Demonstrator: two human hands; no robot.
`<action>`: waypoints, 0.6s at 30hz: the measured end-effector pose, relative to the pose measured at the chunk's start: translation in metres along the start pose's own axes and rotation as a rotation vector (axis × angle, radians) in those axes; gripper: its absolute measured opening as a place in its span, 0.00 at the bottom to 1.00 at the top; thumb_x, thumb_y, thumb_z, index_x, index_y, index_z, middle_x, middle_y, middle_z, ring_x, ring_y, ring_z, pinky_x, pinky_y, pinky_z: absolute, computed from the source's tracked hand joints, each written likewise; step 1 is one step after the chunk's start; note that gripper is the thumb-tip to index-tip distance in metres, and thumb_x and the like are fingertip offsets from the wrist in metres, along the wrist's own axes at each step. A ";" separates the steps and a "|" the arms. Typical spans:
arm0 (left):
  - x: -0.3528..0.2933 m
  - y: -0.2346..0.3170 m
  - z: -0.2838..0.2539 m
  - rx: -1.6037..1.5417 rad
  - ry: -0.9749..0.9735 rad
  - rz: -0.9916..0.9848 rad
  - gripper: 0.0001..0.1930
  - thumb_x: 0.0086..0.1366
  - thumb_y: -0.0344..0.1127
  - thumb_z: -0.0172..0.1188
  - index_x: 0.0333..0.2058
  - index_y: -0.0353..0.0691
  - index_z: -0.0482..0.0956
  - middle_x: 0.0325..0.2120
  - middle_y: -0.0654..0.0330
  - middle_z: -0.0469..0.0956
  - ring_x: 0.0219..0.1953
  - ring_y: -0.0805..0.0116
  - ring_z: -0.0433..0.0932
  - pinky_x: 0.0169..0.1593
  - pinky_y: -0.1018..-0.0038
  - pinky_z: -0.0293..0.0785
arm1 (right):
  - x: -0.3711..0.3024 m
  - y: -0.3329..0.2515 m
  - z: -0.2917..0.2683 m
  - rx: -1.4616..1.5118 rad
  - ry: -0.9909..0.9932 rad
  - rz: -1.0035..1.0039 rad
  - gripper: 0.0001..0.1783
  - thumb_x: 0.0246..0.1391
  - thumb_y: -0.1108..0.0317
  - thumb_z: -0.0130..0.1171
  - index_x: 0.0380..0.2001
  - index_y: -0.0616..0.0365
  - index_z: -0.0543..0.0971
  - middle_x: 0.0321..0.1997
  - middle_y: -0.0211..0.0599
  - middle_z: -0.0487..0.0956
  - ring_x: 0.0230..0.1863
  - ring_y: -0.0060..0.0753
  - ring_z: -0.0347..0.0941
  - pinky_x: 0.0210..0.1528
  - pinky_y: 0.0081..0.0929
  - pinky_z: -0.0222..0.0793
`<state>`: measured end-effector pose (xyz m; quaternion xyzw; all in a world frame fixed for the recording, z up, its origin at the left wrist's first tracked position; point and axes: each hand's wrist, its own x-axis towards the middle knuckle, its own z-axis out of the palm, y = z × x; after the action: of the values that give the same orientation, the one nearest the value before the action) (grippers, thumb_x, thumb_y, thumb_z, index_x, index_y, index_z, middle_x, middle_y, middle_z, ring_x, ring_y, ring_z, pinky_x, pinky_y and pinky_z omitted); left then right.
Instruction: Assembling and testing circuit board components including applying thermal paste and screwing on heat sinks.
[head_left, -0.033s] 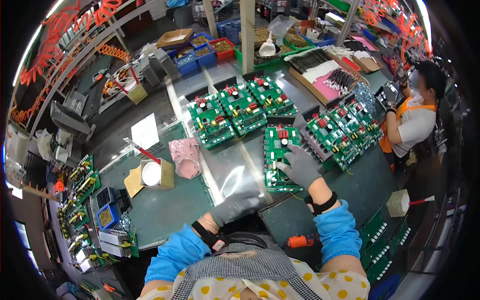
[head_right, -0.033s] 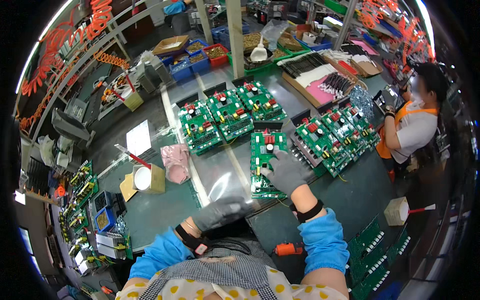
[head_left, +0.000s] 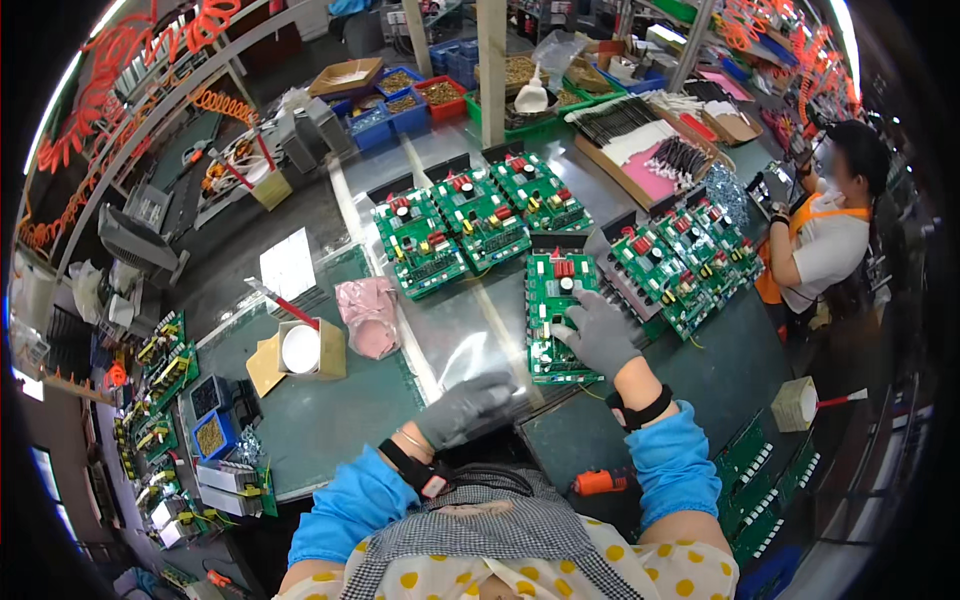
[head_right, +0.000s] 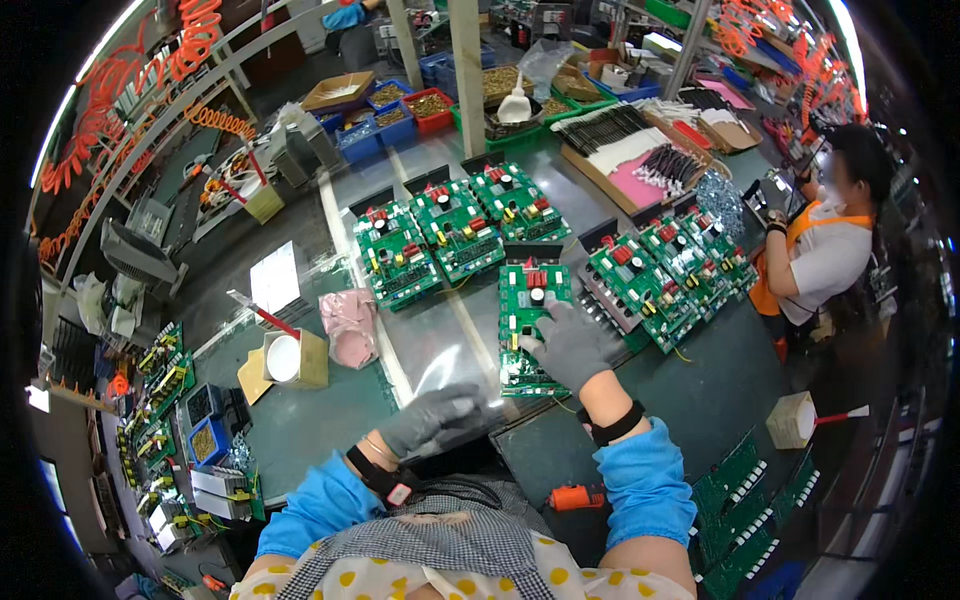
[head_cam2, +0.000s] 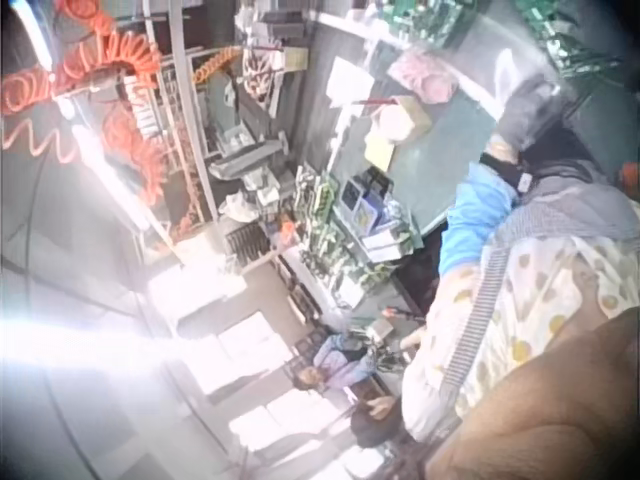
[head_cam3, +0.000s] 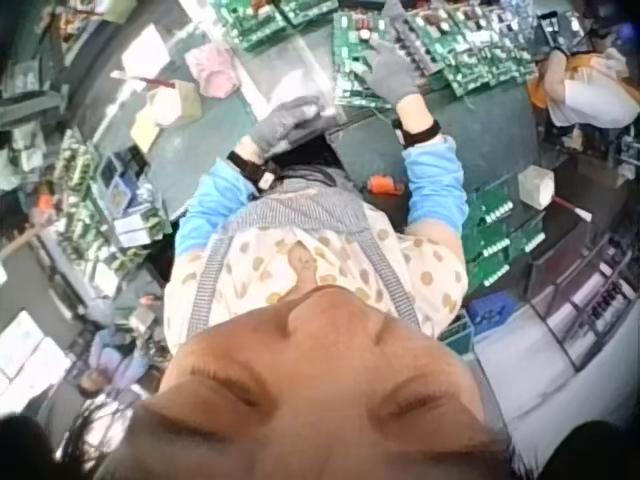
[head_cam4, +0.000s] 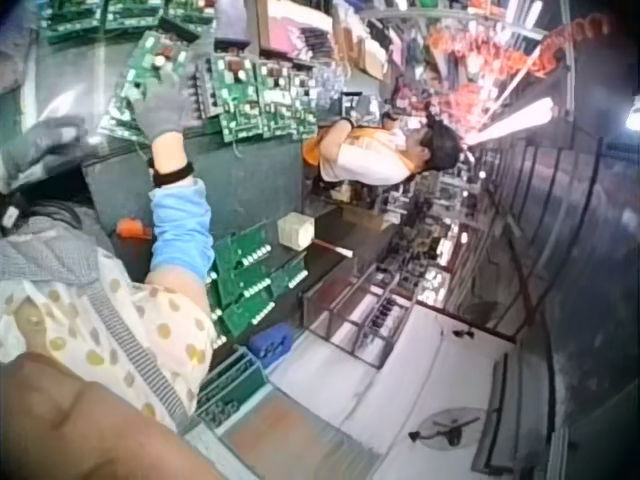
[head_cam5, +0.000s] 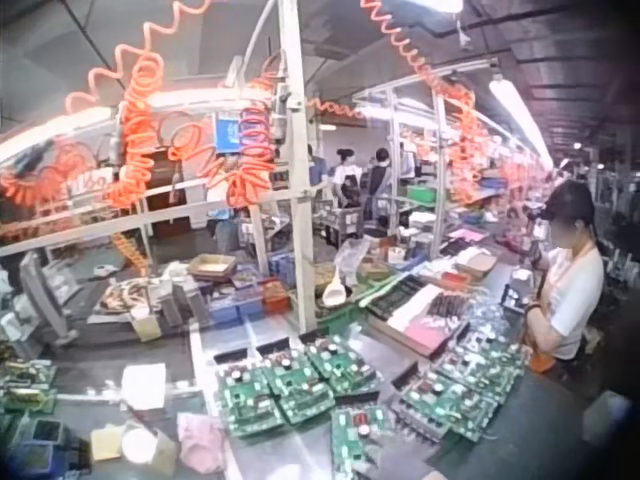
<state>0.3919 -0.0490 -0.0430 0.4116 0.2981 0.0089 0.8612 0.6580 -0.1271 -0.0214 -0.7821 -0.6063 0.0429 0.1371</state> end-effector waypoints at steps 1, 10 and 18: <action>0.006 0.008 0.000 0.001 -0.011 -0.004 0.28 0.67 0.40 0.58 0.61 0.34 0.64 0.50 0.61 0.72 0.48 0.72 0.73 0.53 0.76 0.71 | -0.003 -0.001 -0.001 -0.068 -0.026 -0.023 0.23 0.56 0.47 0.55 0.43 0.55 0.79 0.59 0.45 0.71 0.61 0.46 0.65 0.61 0.43 0.61; 0.076 0.012 0.025 0.277 0.141 0.198 0.38 0.63 0.50 0.59 0.65 0.34 0.58 0.62 0.42 0.65 0.64 0.54 0.64 0.64 0.65 0.60 | -0.020 0.002 -0.035 -0.018 -0.150 0.092 0.24 0.53 0.51 0.60 0.44 0.59 0.79 0.58 0.40 0.71 0.54 0.43 0.72 0.52 0.39 0.71; 0.095 0.029 0.083 0.897 0.261 0.378 0.32 0.59 0.49 0.60 0.54 0.32 0.64 0.50 0.41 0.71 0.52 0.43 0.72 0.54 0.59 0.70 | -0.033 0.040 -0.039 0.011 -0.157 0.068 0.29 0.52 0.49 0.62 0.49 0.61 0.77 0.60 0.43 0.70 0.58 0.45 0.70 0.56 0.36 0.69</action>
<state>0.5199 -0.0634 -0.0310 0.7835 0.2980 0.0870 0.5383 0.6956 -0.1744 0.0023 -0.7956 -0.5882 0.1120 0.0919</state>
